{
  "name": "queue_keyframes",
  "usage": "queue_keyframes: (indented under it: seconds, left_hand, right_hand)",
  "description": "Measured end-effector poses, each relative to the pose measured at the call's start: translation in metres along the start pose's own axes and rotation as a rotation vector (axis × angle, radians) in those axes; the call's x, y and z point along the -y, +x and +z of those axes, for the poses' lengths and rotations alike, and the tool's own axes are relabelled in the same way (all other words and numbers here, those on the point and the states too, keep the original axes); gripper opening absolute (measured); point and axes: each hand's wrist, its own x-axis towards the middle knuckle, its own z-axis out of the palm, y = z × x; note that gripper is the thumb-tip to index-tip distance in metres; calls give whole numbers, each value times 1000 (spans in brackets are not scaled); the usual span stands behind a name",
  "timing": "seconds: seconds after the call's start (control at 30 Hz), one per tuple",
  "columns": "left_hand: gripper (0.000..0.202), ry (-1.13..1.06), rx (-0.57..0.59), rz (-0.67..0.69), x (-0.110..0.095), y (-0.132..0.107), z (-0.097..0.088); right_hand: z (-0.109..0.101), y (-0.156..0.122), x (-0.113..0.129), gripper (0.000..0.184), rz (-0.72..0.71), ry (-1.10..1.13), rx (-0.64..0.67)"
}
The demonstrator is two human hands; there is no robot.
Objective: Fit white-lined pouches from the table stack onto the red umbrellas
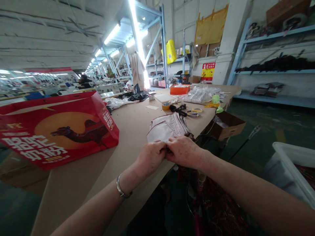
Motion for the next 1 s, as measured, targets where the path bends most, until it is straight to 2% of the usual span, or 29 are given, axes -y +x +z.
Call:
queue_keyframes:
  seconds: [0.17,0.33,0.5,0.6,0.8,1.0]
  left_hand:
    - [17,51,-51,-69,1,-7,-2]
    - [17,75,-56,-50,-3,-19,2]
    - [15,175,-72,-54,-10,-35,-1]
    - [15,158,-69,-59,-7,-42,-2]
    - [17,108,-48,-93,-4,-59,7]
    - [20,104,-40,-188,0,-84,11]
  right_hand:
    - [-4,0,-1,33,12,37,150]
    - [-2,1,5,31,60,4,153]
    - [-3,4,9,34,-60,188,241]
    - [-5,5,16,32,-67,183,236]
    - [-2,0,40,23,40,-19,244]
    - [20,-18,29,22,155,-84,171]
